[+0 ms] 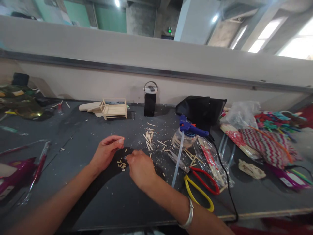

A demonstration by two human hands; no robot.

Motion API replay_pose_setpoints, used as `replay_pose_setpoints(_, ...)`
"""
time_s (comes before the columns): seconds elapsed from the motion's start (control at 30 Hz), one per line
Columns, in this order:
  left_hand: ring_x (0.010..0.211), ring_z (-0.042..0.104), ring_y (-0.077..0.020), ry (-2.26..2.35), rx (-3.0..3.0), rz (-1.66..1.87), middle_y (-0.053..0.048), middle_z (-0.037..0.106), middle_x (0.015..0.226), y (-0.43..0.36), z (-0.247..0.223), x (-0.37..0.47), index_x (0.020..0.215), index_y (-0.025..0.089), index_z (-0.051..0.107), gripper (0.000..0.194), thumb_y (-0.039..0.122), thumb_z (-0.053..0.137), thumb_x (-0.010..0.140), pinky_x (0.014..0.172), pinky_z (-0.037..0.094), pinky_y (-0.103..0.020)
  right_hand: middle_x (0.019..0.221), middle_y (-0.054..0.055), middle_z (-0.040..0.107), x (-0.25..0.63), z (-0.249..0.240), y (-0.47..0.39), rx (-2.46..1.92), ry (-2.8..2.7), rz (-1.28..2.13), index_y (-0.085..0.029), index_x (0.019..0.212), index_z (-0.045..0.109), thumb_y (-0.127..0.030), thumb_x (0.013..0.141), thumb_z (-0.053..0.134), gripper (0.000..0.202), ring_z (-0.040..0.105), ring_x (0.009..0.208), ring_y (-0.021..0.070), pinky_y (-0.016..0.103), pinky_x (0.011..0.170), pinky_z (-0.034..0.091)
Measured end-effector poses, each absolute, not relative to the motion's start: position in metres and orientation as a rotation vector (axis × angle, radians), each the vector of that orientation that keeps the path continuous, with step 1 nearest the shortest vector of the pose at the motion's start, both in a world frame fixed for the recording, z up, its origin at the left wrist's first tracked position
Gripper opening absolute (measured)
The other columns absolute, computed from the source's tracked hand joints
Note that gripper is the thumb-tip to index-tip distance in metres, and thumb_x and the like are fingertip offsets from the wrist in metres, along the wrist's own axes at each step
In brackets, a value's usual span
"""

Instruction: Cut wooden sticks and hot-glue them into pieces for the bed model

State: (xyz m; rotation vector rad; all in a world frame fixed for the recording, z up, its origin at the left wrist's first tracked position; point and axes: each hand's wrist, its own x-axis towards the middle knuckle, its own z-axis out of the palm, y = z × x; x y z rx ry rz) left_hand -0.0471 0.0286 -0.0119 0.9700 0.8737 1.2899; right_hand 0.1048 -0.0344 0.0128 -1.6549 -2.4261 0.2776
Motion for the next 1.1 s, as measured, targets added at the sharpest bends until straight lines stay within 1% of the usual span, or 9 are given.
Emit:
replay_pose_setpoints(0.13, 0.059, 0.053, -0.0084, 0.869, 0.981, 1.281, 0.002, 0.065, 0.061, 0.029, -0.015, -0.047, 0.075, 0.019, 0.077, 0.015, 0.024, 0.082, 0.062, 0.063, 0.041, -0.022, 0.097, 0.007, 0.069, 0.099, 0.006, -0.034, -1.648, -2.447, 0.318, -0.023, 0.099, 0.071, -0.019, 0.095, 0.045, 0.026, 0.062, 0.092, 0.0206, 0.028, 0.075, 0.047)
replay_pose_setpoints(0.37, 0.060, 0.054, -0.0086, 0.865, 0.992, 1.249, 0.002, 0.066, 0.065, 0.028, -0.017, -0.049, 0.077, 0.020, 0.077, 0.015, 0.024, 0.082, 0.063, 0.063, 0.042, -0.021, 0.094, 0.012, 0.068, 0.089, 0.002, -0.033, -1.627, -2.415, 0.412, -0.017, 0.089, 0.070, -0.018, 0.092, 0.046, 0.025, 0.062, 0.093, 0.0236, 0.032, 0.080, 0.046)
replay_pose_setpoints(0.6, 0.063, 0.055, -0.0099, 0.741, 0.964, 1.226, 0.001, 0.066, 0.073, 0.022, -0.009, -0.046, 0.070, 0.021, 0.076, 0.012, 0.021, 0.083, 0.060, 0.062, 0.044, -0.023, 0.082, 0.005, 0.072, 0.090, -0.001, -0.026, -1.594, -2.145, 0.622, -0.019, 0.080, 0.070, -0.013, 0.075, 0.056, 0.016, 0.065, 0.075, 0.0191, 0.028, 0.069, 0.047)
replay_pose_setpoints(0.67, 0.064, 0.055, -0.0105, 0.724, 0.971, 1.229, 0.001, 0.066, 0.074, 0.021, -0.007, -0.046, 0.068, 0.022, 0.076, 0.012, 0.021, 0.084, 0.060, 0.062, 0.044, -0.024, 0.075, 0.002, 0.070, 0.095, 0.006, -0.026, -1.549, -2.047, 0.684, -0.018, 0.077, 0.068, -0.013, 0.074, 0.056, 0.014, 0.063, 0.067, 0.0160, 0.026, 0.065, 0.046)
replay_pose_setpoints(0.77, 0.066, 0.055, -0.0106, 0.723, 0.986, 1.229, 0.001, 0.066, 0.074, 0.020, -0.006, -0.046, 0.067, 0.023, 0.076, 0.011, 0.021, 0.084, 0.060, 0.064, 0.044, -0.024, 0.069, -0.001, 0.066, 0.108, 0.022, -0.026, -1.482, -1.898, 0.745, -0.019, 0.078, 0.065, -0.017, 0.080, 0.054, 0.011, 0.059, 0.062, 0.0123, 0.022, 0.058, 0.045)
replay_pose_setpoints(0.87, 0.067, 0.055, -0.0116, 0.720, 1.017, 1.226, 0.000, 0.066, 0.073, 0.019, -0.007, -0.045, 0.069, 0.023, 0.077, 0.011, 0.023, 0.084, 0.060, 0.065, 0.044, -0.025, 0.069, -0.002, 0.064, 0.121, 0.033, -0.026, -1.354, -1.587, 0.967, -0.020, 0.078, 0.063, -0.027, 0.082, 0.060, 0.008, 0.053, 0.054, 0.0093, 0.020, 0.048, 0.042)
replay_pose_setpoints(0.97, 0.068, 0.055, -0.0125, 0.700, 1.063, 1.210, -0.001, 0.065, 0.073, 0.018, -0.008, -0.045, 0.071, 0.024, 0.077, 0.010, 0.024, 0.083, 0.063, 0.065, 0.044, -0.025, 0.072, -0.001, 0.065, 0.128, 0.033, -0.024, -1.105, -1.152, 1.325, -0.021, 0.091, 0.068, -0.034, 0.079, 0.068, 0.017, 0.044, 0.046, 0.0067, 0.019, 0.039, 0.036)
replay_pose_setpoints(1.03, 0.068, 0.055, -0.0123, 0.699, 1.088, 1.196, -0.001, 0.065, 0.073, 0.018, -0.009, -0.044, 0.073, 0.025, 0.077, 0.008, 0.024, 0.082, 0.066, 0.065, 0.044, -0.025, 0.073, 0.000, 0.065, 0.130, 0.028, -0.022, -0.978, -0.998, 1.454, -0.022, 0.099, 0.071, -0.036, 0.079, 0.070, 0.024, 0.045, 0.047, 0.0067, 0.018, 0.037, 0.036)
replay_pose_setpoints(1.1, 0.068, 0.055, -0.0119, 0.704, 1.100, 1.179, 0.000, 0.065, 0.074, 0.017, -0.010, -0.044, 0.073, 0.025, 0.077, 0.006, 0.023, 0.080, 0.068, 0.065, 0.043, -0.025, 0.073, 0.000, 0.065, 0.130, 0.023, -0.019, -0.910, -0.919, 1.516, -0.022, 0.095, 0.073, -0.035, 0.078, 0.072, 0.021, 0.047, 0.048, 0.0070, 0.017, 0.037, 0.038)
